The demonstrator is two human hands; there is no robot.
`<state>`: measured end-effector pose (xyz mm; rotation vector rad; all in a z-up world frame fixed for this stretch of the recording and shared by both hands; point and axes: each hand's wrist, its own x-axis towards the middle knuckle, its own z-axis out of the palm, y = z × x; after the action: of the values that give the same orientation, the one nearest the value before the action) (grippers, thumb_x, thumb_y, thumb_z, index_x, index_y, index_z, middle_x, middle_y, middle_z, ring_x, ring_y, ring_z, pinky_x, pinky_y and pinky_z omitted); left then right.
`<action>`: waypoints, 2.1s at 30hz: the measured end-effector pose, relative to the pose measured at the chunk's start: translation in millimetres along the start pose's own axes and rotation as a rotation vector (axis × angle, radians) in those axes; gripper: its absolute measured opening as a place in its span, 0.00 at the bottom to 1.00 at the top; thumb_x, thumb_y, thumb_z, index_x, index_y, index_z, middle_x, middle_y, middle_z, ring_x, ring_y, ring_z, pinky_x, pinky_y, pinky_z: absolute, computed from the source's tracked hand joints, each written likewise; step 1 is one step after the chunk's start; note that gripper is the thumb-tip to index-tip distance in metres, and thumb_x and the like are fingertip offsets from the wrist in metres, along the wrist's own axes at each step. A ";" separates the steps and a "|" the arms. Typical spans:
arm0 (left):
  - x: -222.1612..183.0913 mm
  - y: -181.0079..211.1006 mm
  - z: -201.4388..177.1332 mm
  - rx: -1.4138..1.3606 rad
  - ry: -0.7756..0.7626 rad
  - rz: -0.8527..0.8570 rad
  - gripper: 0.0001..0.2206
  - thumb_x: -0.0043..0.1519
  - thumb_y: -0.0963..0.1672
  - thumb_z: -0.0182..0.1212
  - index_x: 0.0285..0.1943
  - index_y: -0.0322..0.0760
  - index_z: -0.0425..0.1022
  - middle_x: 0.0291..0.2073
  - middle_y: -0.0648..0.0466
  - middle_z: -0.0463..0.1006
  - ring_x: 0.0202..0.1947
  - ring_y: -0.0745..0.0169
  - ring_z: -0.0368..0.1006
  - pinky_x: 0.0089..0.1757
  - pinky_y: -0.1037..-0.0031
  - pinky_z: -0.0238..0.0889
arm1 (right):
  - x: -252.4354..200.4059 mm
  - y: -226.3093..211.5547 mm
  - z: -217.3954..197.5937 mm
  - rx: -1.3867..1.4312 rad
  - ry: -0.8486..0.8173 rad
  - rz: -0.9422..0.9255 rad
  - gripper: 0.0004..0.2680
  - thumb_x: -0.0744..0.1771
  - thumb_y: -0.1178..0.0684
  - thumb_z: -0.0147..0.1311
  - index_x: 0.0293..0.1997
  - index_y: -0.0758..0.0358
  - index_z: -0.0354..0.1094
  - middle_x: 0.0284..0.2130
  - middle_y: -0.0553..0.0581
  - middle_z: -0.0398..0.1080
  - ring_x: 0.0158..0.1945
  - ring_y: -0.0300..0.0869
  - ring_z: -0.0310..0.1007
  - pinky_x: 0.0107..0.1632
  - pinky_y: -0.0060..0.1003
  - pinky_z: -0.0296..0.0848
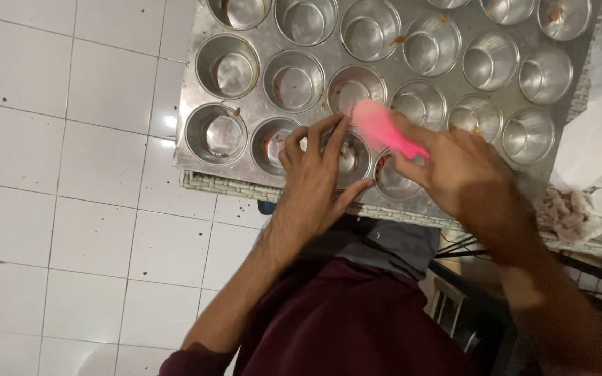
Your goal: Cleaning a metal muffin tin by wiping each cup with a spatula and a cloth
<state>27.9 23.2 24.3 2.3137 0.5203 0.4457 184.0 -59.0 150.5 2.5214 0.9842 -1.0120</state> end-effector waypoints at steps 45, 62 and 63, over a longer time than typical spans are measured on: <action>-7.1 -14.4 -11.7 -0.240 0.075 0.066 0.40 0.60 0.50 0.71 0.74 0.28 0.50 0.69 0.38 0.54 0.66 0.37 0.53 0.66 0.45 0.49 | 0.1 52.8 79.3 -0.159 0.655 -0.505 0.19 0.70 0.58 0.55 0.73 0.57 0.63 0.26 0.55 0.74 0.13 0.36 0.57 0.12 0.30 0.61; -6.7 -16.4 -5.4 -0.219 0.090 0.037 0.39 0.57 0.43 0.72 0.74 0.28 0.50 0.69 0.40 0.53 0.67 0.37 0.52 0.67 0.46 0.52 | -15.1 52.7 81.7 0.203 0.558 -0.364 0.25 0.66 0.65 0.55 0.74 0.53 0.60 0.37 0.67 0.77 0.15 0.43 0.60 0.17 0.39 0.67; -8.5 -18.2 -3.0 -0.224 0.091 0.045 0.39 0.57 0.43 0.72 0.74 0.29 0.50 0.69 0.39 0.53 0.67 0.37 0.52 0.67 0.45 0.52 | -23.7 45.8 84.9 0.179 0.573 -0.449 0.26 0.64 0.65 0.58 0.72 0.53 0.61 0.39 0.64 0.79 0.15 0.40 0.57 0.16 0.36 0.62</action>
<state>14.9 32.9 12.1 2.1005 0.4386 0.6017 158.4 -143.1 104.3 2.8797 1.7466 -0.4736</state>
